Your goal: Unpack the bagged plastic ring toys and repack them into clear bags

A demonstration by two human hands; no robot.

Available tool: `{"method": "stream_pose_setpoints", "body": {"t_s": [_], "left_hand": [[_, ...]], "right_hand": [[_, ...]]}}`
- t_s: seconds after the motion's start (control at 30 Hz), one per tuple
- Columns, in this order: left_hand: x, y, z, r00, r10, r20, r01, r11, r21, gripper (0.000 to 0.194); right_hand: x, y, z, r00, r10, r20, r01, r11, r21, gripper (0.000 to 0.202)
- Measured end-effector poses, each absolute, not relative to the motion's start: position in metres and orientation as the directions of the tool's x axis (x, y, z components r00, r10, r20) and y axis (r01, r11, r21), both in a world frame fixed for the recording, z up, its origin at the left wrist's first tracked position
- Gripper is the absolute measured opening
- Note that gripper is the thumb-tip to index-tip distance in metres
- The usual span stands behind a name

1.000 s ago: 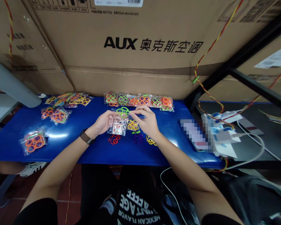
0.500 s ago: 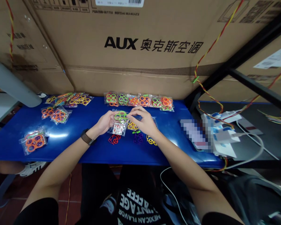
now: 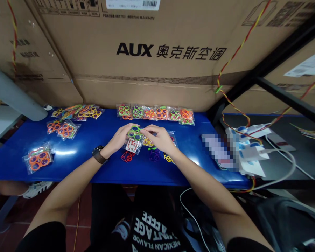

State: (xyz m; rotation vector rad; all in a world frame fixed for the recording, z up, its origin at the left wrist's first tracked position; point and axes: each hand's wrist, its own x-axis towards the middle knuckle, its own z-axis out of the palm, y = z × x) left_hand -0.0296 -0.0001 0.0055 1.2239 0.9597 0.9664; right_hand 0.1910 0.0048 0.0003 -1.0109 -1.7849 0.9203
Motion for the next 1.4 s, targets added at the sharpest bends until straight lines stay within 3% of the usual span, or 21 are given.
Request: {"method": "stream_pose_setpoints", "body": {"t_s": [0.2, 0.4, 0.5, 0.67, 0.93, 1.27, 1.4], "left_hand": [[-0.030, -0.002, 0.013, 0.351, 0.925, -0.145, 0.056, 0.134, 0.989, 0.072], [-0.035, 0.005, 0.002, 0.320, 0.944, -0.079, 0.089, 0.053, 0.995, 0.054], [-0.037, 0.008, -0.001, 0.276, 0.959, -0.059, 0.074, 0.040, 0.996, 0.051], [-0.034, 0.009, 0.000, 0.248, 0.968, -0.048, 0.022, 0.044, 0.999, 0.051], [-0.033, 0.010, 0.004, 0.237, 0.971, -0.019, -0.006, 0.021, 1.000, 0.052], [-0.037, 0.013, 0.001, 0.126, 0.986, 0.109, 0.075, -0.119, 0.990, 0.031], [-0.048, 0.014, 0.001, 0.048, 0.985, 0.167, 0.327, -0.173, 0.929, 0.021]], "right_hand": [[0.206, 0.029, -0.005, -0.069, 0.979, 0.193, 0.140, 0.201, -0.970, 0.034], [0.214, 0.039, -0.010, -0.104, 0.991, 0.084, 0.058, 0.090, -0.994, 0.038], [0.214, 0.038, -0.009, -0.163, 0.977, 0.138, 0.103, 0.156, -0.982, 0.035], [0.217, 0.034, -0.003, -0.243, 0.905, 0.348, 0.240, 0.404, -0.883, 0.028], [0.218, 0.033, -0.003, -0.374, 0.843, 0.387, 0.284, 0.502, -0.817, 0.022], [0.213, 0.029, -0.003, -0.204, 0.834, 0.512, 0.333, 0.551, -0.765, 0.011], [0.212, 0.024, 0.003, -0.148, 0.798, 0.585, 0.384, 0.591, -0.709, 0.011]]}}
